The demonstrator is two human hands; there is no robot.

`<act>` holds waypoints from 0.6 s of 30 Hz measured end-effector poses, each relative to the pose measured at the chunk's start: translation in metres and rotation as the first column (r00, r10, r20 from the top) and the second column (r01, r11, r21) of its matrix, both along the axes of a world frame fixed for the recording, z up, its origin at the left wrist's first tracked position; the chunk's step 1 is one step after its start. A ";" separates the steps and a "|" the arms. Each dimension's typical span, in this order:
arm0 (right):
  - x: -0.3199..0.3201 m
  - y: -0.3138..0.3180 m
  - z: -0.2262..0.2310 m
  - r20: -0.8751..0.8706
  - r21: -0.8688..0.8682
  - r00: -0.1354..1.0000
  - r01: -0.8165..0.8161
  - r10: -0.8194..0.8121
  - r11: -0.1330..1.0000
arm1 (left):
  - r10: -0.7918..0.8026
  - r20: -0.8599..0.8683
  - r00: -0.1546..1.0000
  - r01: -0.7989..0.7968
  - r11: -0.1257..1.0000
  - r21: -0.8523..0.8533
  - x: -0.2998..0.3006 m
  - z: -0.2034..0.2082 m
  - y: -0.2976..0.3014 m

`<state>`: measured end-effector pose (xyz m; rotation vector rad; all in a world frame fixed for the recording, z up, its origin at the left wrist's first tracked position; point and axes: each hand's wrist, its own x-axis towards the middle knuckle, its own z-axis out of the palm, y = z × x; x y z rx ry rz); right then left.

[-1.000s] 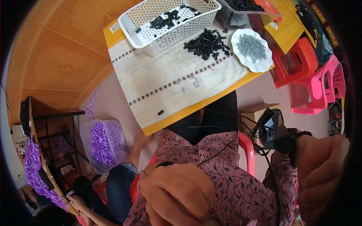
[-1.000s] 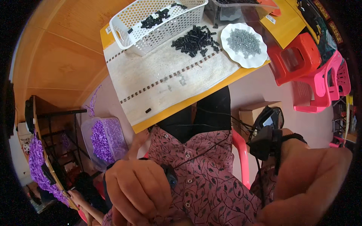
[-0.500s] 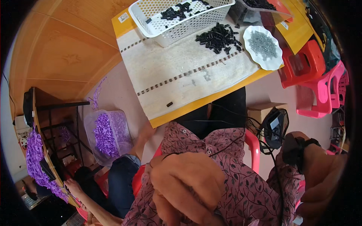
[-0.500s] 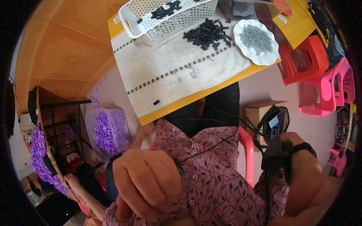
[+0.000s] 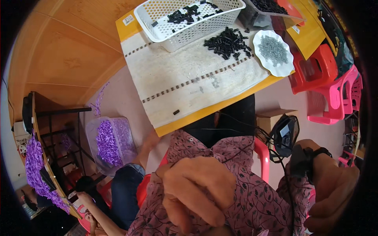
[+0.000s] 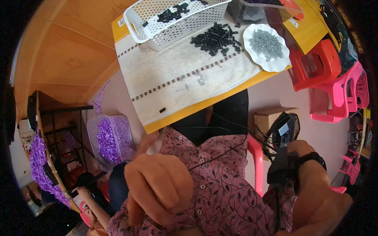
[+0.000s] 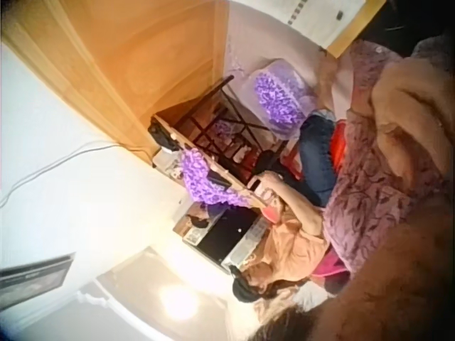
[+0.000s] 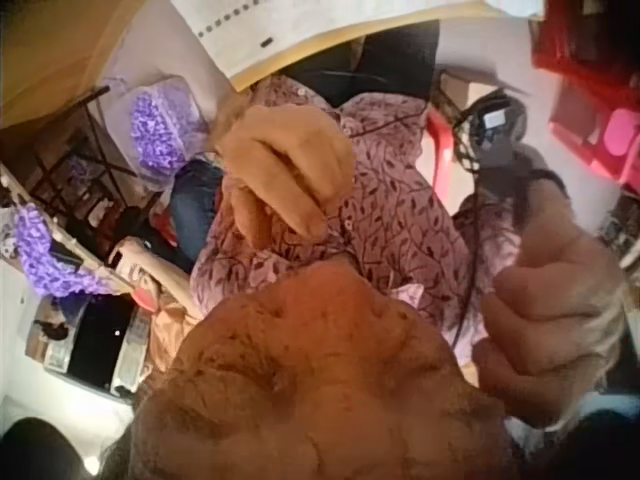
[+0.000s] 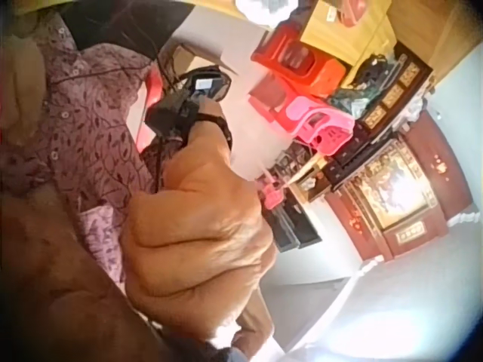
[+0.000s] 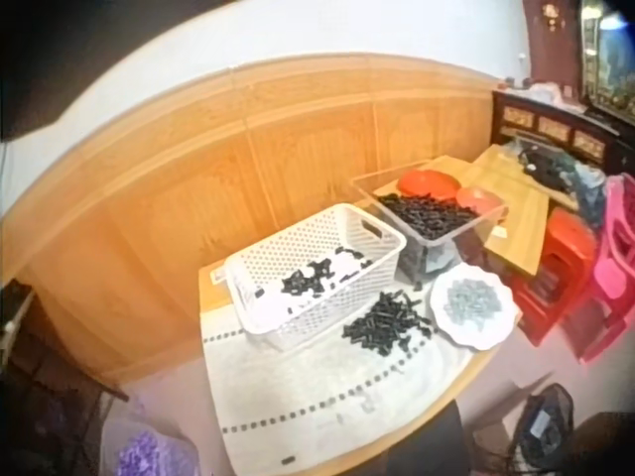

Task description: Manually assembling small black plastic components at a workstation.

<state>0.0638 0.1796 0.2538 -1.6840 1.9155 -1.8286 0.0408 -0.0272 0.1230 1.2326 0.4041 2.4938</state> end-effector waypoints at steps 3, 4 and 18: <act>-0.010 -0.010 -0.013 -0.049 -0.025 0.997 -0.061 0.060 0.998 | 0.006 -0.006 1.000 -0.006 1.000 0.021 -0.005 -0.007 -0.003; -0.010 -0.012 -0.018 -0.066 -0.077 0.997 -0.045 0.040 0.996 | -0.023 -0.068 0.997 0.024 1.000 0.016 -0.008 -0.014 -0.005; -0.014 -0.031 -0.032 -0.079 -0.461 0.985 0.103 -0.156 0.882 | -0.033 0.009 0.999 0.034 0.945 -0.326 -0.013 -0.054 0.005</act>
